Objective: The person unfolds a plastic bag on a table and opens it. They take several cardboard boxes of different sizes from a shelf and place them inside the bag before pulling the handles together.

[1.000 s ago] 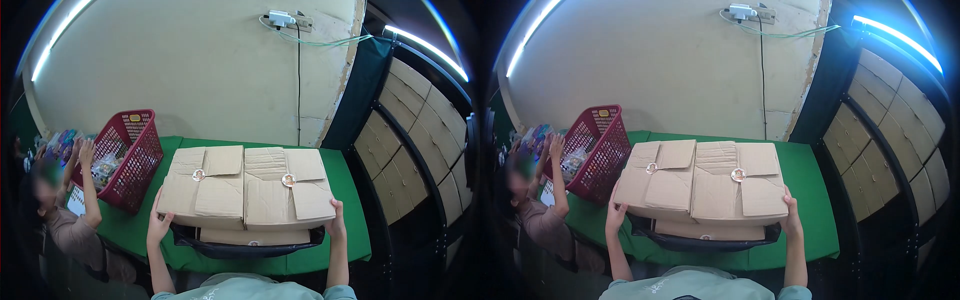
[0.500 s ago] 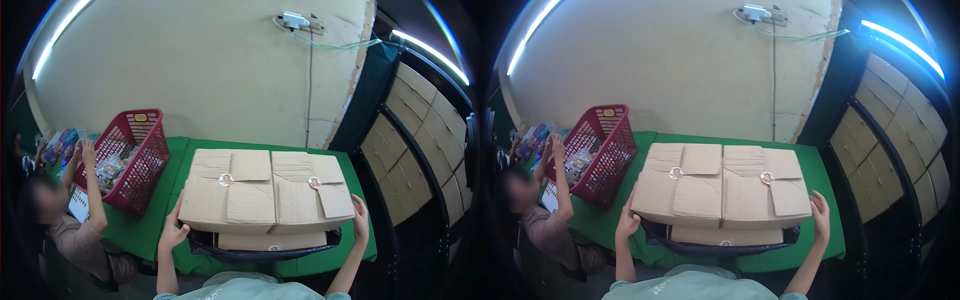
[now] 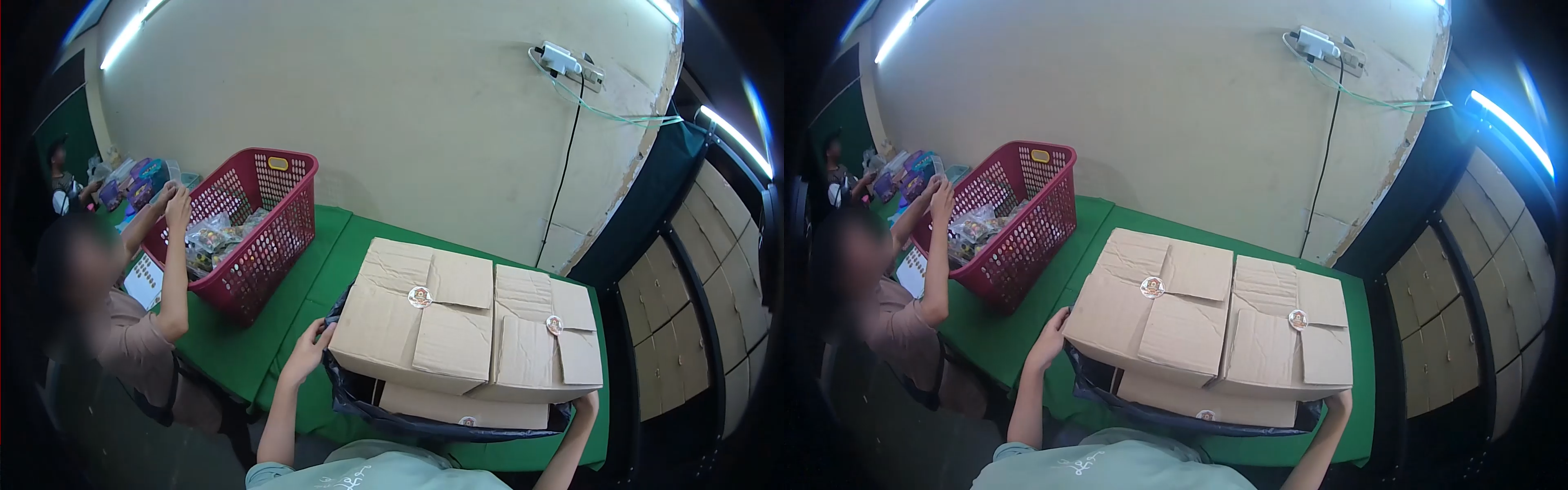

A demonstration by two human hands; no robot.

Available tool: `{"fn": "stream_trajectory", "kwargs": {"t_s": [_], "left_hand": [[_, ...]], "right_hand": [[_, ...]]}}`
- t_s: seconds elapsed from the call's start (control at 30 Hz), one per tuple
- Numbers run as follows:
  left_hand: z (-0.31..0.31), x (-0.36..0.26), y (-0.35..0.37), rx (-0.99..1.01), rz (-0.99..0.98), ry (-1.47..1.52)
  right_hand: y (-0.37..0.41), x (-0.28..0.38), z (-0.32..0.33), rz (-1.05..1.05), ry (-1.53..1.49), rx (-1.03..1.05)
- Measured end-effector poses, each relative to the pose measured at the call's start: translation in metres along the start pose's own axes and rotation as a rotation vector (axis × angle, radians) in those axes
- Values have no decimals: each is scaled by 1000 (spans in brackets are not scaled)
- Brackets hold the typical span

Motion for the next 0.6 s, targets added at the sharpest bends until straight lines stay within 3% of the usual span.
{"fn": "stream_trajectory", "kwargs": {"t_s": [0.07, 0.1, 0.2, 0.23, 0.33, 0.43, 0.53, 0.6], "left_hand": [[2, 7, 2, -64, 84, 50], [-5, 20, -9, 31, 48, 128], [-30, 35, 15, 123, 372, 359], [-38, 44, 16, 169, 389, 471], [-51, 63, 23, 210, 432, 693], [-49, 104, 14, 257, 331, 444], [-48, 103, 20, 236, 402, 581], [-43, 99, 16, 207, 287, 524]], "right_hand": [[-1, -7, 2, -12, -36, -18], [0, -14, 2, -26, -64, -29], [11, -45, 5, -85, -172, -56], [15, -54, 5, -100, -206, -63], [24, -81, 7, -138, -294, -94], [29, -103, 5, -163, -350, -110], [33, -118, 5, -180, -387, -124], [33, -120, 7, -182, -403, -130]]}}
Point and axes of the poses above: each hand's wrist, its own y-axis away from the middle knuckle, its own z-axis out of the back of the hand, x = y × z, the point moved 10 cm from there along -y, towards the middle knuckle, and after that the axes turned 3 degrees about -z, right-handed, at the moved point
